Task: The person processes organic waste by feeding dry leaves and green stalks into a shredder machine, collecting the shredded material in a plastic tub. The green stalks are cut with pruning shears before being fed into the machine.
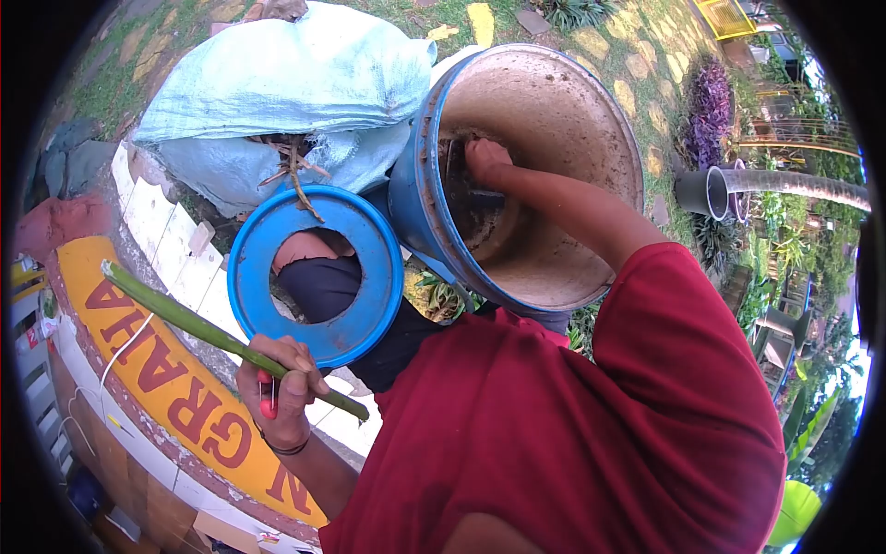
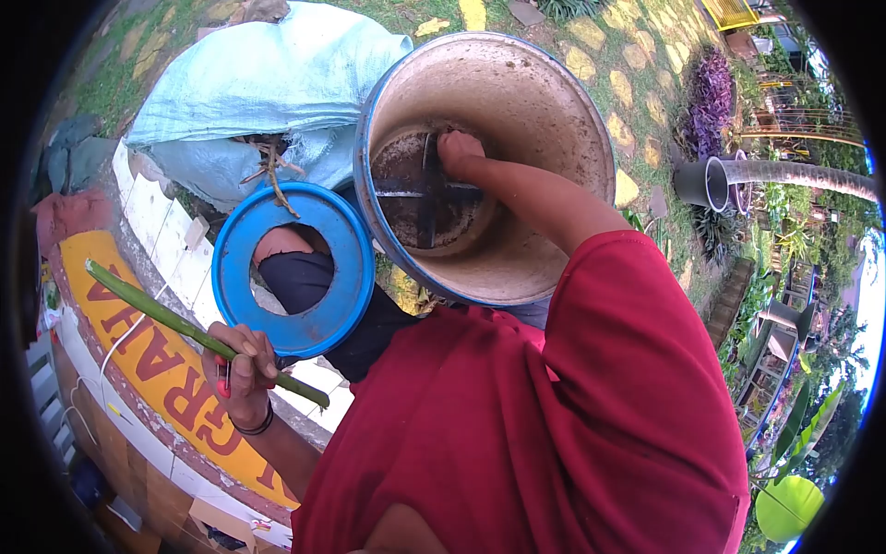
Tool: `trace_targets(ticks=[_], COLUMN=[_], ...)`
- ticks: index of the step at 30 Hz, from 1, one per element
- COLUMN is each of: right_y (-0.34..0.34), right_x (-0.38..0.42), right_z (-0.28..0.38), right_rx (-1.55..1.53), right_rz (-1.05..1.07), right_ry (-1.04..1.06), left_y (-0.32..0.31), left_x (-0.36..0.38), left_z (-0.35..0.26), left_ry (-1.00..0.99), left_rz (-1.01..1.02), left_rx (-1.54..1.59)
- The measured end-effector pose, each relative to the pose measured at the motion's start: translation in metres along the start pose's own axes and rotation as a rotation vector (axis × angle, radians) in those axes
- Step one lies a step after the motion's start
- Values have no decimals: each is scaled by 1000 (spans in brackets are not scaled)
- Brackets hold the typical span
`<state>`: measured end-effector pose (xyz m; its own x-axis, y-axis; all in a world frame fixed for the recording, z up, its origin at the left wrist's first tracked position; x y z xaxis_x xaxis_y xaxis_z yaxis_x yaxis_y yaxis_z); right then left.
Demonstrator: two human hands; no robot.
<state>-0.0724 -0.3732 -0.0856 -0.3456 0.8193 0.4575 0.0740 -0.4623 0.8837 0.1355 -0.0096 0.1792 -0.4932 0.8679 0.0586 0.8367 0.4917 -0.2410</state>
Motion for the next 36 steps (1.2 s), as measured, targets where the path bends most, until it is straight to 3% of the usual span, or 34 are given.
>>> trace_targets(ticks=[2, 4, 8, 11, 13, 14, 16, 20, 22, 29, 32, 36], right_y=[-12, -36, -29, -29, -44, -44, -51, -36, -51, -35, -45, -55], right_x=[3, 5, 20, 19, 5, 5, 11, 24, -1, -1, -6, -3], right_z=[1, 3, -3, -14, -29, -25, -32, -28, -46, -41, -44, -40], right_rx=[-17, 548, 617, 577, 249, 250, -143, -135, -104, -115, -82, -125], right_rz=[51, -187, -21, 101, -105, -105, -5, -65, 96, 18, 61, 104], right_ry=[-24, 268, 177, 131, 29, 31, -392, -321, -205, -160, -104, -25], left_y=[1, 3, 4, 6, 4, 3, 3, 4, 5, 7, 2, 5], left_x=[1, 2, 3, 3, 2, 2, 4, 6, 8, 6, 2, 3], left_z=[0, 2, 3, 4, 3, 3, 3, 3, 3, 9, 4, 5], left_ry=[-5, -2, 6, -5, -15, -26, -29, -12, -15, -31, 18, -38], left_rz=[-8, -1, 1, -15, -2, 12, 6, 3, -6, 103, 7, 88], left_rx=[-21, -24, -16, -15, -10, -4, -20, -12, -18, 8, -34, 1])
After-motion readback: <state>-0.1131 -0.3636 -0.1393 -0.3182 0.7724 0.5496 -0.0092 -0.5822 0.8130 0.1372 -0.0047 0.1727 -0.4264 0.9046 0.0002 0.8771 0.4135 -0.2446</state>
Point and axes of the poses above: each hand's wrist, its own x-axis away from the middle knuckle, its own y-axis out of the back of the hand, z = x × y, the point moved 4 cm from there along -x, towards the middle knuckle, and after that the axes turned 2 degrees about -y, right-handed, at the moved point
